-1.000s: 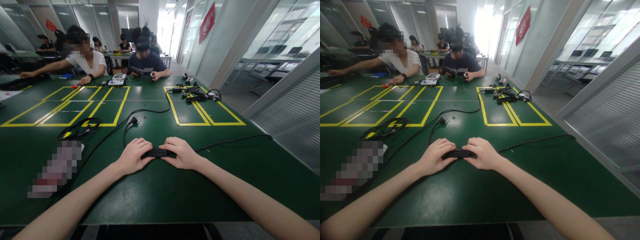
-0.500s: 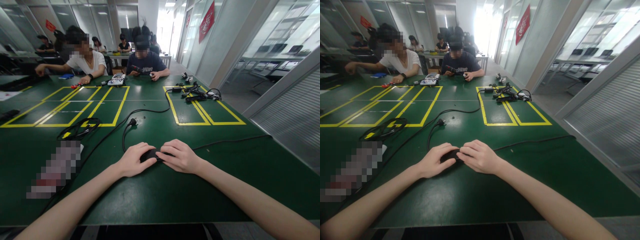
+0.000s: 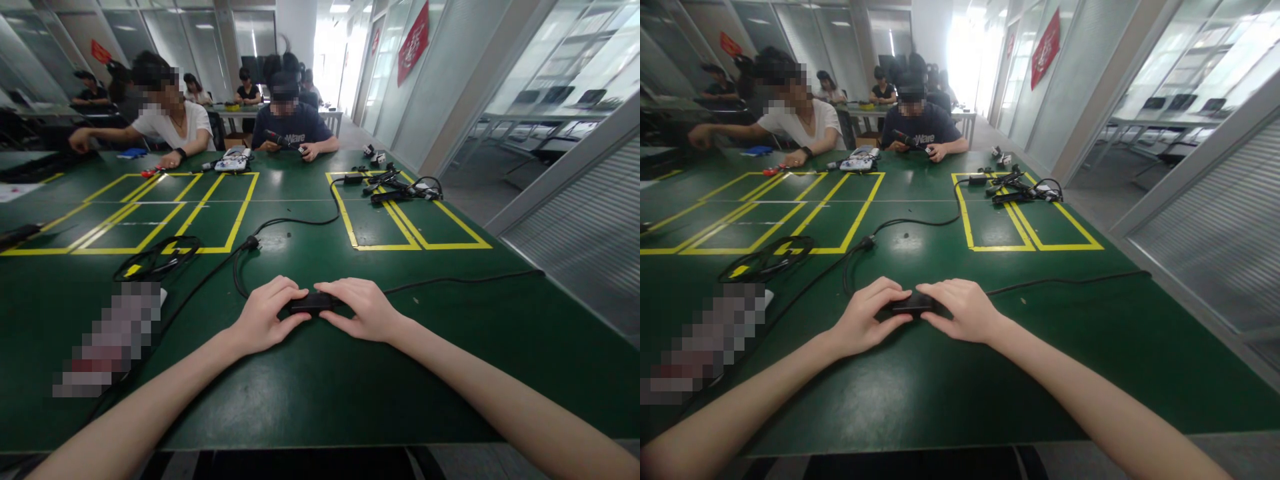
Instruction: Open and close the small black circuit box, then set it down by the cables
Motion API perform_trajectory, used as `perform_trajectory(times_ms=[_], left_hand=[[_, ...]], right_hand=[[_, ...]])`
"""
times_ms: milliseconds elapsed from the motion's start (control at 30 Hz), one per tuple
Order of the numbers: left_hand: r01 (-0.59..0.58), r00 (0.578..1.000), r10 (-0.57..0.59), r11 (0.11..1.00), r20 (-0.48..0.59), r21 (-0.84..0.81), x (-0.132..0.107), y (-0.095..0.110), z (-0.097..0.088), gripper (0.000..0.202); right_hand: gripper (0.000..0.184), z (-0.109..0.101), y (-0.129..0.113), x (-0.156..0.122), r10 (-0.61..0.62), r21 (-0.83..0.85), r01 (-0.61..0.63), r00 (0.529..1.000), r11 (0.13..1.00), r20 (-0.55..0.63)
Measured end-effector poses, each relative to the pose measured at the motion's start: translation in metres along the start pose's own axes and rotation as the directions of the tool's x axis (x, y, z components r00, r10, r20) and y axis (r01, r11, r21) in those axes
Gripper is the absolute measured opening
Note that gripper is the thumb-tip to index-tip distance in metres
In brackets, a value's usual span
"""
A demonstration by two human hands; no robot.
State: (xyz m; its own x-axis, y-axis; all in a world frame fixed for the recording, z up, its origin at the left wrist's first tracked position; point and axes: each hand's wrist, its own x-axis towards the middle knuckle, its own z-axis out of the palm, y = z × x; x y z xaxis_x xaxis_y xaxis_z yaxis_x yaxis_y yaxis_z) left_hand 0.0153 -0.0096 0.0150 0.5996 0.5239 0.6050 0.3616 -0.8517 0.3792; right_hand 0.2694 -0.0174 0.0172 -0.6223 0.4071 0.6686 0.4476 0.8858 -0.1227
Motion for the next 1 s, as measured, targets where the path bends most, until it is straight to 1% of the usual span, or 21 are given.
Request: perform_trajectory(times_ms=[67,167,233,300,433,567,600,667,733,800,867,967,1000], left_hand=[[-0.004,1.000,0.003,1.000,0.007,0.026,0.001,0.000,0.000,0.023],[0.043,0.998,-0.045,0.998,0.035,0.048,0.003,0.001,0.000,0.023],[0.076,0.995,-0.081,0.995,0.063,0.067,0.002,0.001,0.001,0.024],[0.091,0.990,-0.101,0.991,0.095,0.099,0.000,0.000,0.002,0.025],[0.071,0.988,-0.092,0.985,0.127,0.160,-0.002,-0.002,0.003,0.028],[0.053,0.989,-0.074,0.986,0.129,0.158,-0.002,-0.002,0.002,0.029],[0.045,0.990,-0.066,0.986,0.127,0.162,-0.002,-0.001,0.002,0.031],[0.014,0.990,-0.040,0.981,0.136,0.192,-0.002,0.002,0.003,0.042],[-0.019,0.985,-0.024,0.970,0.171,0.242,-0.001,0.006,0.005,0.055],[0.010,0.971,-0.079,0.956,0.225,0.293,0.000,0.011,0.008,0.057],[0.059,0.947,-0.168,0.929,0.275,0.364,0.002,0.016,0.010,0.048],[0.089,0.902,-0.261,0.892,0.345,0.443,0.005,0.021,0.011,0.030],[0.097,0.889,-0.283,0.885,0.359,0.456,0.006,0.022,0.011,0.027]], right_hand=[[0.026,0.001,0.001,-0.001,0.047,0.043,-0.048,0.999,0.998,0.013],[0.024,0.004,0.002,-0.003,0.008,0.057,-0.007,1.000,0.998,-0.010],[0.024,0.004,0.003,-0.003,-0.026,0.032,0.027,0.999,0.999,-0.033],[0.026,0.003,0.004,-0.003,-0.035,0.013,0.035,0.999,0.999,-0.034],[0.029,0.002,0.004,-0.001,-0.016,0.010,0.016,1.000,1.000,0.014],[0.026,0.002,0.004,0.000,-0.004,0.030,0.003,1.000,1.000,0.014],[0.025,0.002,0.003,0.000,0.001,0.040,-0.002,1.000,0.999,0.013],[0.022,0.003,0.001,0.000,0.035,0.064,-0.036,0.999,0.997,0.011],[0.018,0.004,-0.002,0.000,0.110,0.092,-0.109,0.994,0.990,0.000],[0.016,0.005,-0.006,-0.001,0.190,0.117,-0.186,0.982,0.976,-0.020],[0.019,0.007,-0.010,-0.001,0.237,0.137,-0.231,0.971,0.963,-0.025],[0.021,0.008,-0.012,-0.002,0.242,0.168,-0.241,0.970,0.956,0.015],[0.020,0.008,-0.012,-0.002,0.234,0.172,-0.237,0.971,0.956,0.035]])
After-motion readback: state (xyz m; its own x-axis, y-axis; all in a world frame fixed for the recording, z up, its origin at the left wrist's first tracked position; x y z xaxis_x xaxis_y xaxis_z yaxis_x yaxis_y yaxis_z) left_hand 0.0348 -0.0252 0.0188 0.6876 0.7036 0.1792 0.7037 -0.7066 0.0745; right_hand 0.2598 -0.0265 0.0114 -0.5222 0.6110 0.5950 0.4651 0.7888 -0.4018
